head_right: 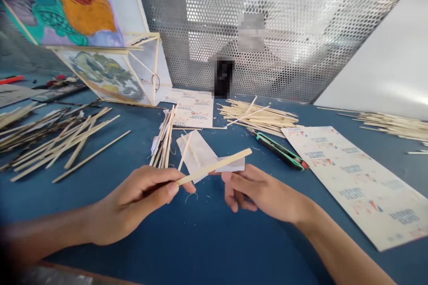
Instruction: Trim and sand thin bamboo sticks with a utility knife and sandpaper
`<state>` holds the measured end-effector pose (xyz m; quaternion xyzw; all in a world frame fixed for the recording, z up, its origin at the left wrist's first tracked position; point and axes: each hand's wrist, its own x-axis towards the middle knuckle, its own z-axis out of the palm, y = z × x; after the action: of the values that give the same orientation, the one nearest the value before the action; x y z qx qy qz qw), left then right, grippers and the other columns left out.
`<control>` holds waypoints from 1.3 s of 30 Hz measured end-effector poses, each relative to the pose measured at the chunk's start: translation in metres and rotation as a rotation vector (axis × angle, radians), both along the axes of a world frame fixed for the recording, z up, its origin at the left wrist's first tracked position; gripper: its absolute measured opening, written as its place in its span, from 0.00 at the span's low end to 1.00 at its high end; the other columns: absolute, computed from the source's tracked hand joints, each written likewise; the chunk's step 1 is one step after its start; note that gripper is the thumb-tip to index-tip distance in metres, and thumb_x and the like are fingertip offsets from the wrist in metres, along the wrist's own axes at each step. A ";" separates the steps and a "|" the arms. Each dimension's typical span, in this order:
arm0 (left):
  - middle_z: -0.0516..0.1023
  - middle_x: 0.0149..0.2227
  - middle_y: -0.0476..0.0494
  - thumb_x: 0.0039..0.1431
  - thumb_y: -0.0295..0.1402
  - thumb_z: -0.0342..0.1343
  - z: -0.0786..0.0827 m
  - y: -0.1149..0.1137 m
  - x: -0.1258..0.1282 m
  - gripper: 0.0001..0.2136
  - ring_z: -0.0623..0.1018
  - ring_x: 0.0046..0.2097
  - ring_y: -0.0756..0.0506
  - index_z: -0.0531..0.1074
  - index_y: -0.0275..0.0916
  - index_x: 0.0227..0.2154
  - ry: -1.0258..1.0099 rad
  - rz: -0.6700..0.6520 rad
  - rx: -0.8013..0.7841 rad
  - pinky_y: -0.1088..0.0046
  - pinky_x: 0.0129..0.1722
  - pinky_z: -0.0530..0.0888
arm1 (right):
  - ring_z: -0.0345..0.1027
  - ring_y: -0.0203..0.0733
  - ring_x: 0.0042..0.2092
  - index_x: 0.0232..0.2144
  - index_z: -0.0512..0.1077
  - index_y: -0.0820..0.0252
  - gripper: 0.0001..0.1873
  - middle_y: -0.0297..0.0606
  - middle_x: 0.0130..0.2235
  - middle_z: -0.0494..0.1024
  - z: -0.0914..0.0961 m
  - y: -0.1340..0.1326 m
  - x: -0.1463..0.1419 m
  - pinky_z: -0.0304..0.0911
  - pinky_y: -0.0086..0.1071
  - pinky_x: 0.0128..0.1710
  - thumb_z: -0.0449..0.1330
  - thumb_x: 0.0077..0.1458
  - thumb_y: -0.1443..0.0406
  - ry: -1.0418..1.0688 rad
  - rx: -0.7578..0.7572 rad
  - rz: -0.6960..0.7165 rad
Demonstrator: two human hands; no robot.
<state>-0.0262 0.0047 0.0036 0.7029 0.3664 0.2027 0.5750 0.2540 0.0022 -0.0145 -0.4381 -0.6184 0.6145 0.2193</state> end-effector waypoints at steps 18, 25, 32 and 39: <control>0.67 0.21 0.55 0.67 0.40 0.56 0.009 0.015 -0.008 0.09 0.64 0.21 0.53 0.75 0.43 0.45 0.065 0.150 0.200 0.79 0.20 0.58 | 0.67 0.38 0.22 0.34 0.80 0.50 0.07 0.31 0.21 0.73 0.001 -0.021 -0.011 0.62 0.33 0.22 0.67 0.60 0.55 -0.185 0.717 -0.648; 0.83 0.29 0.50 0.66 0.33 0.58 0.005 0.020 -0.014 0.06 0.73 0.23 0.51 0.81 0.45 0.40 0.171 0.239 0.938 0.75 0.28 0.70 | 0.70 0.38 0.26 0.40 0.81 0.46 0.06 0.34 0.30 0.81 0.006 -0.017 -0.004 0.64 0.34 0.26 0.67 0.60 0.62 -0.344 1.148 -0.506; 0.84 0.28 0.53 0.61 0.25 0.64 0.008 0.015 -0.013 0.11 0.80 0.27 0.51 0.81 0.49 0.42 0.071 0.158 1.290 0.76 0.33 0.76 | 0.69 0.35 0.23 0.43 0.80 0.46 0.08 0.34 0.34 0.82 0.003 -0.020 -0.005 0.60 0.32 0.21 0.65 0.62 0.64 -0.371 1.193 -0.356; 0.83 0.26 0.53 0.61 0.28 0.65 0.008 0.017 -0.016 0.08 0.79 0.25 0.51 0.81 0.47 0.41 0.143 0.184 1.388 0.75 0.31 0.76 | 0.73 0.40 0.30 0.45 0.77 0.48 0.10 0.39 0.37 0.81 0.006 -0.020 -0.008 0.63 0.35 0.27 0.60 0.64 0.67 -0.360 1.127 -0.273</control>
<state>-0.0425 0.0213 0.0117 0.8852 0.2471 0.3908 -0.0515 0.2460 -0.0183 -0.0084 -0.4269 -0.8141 0.0750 0.3864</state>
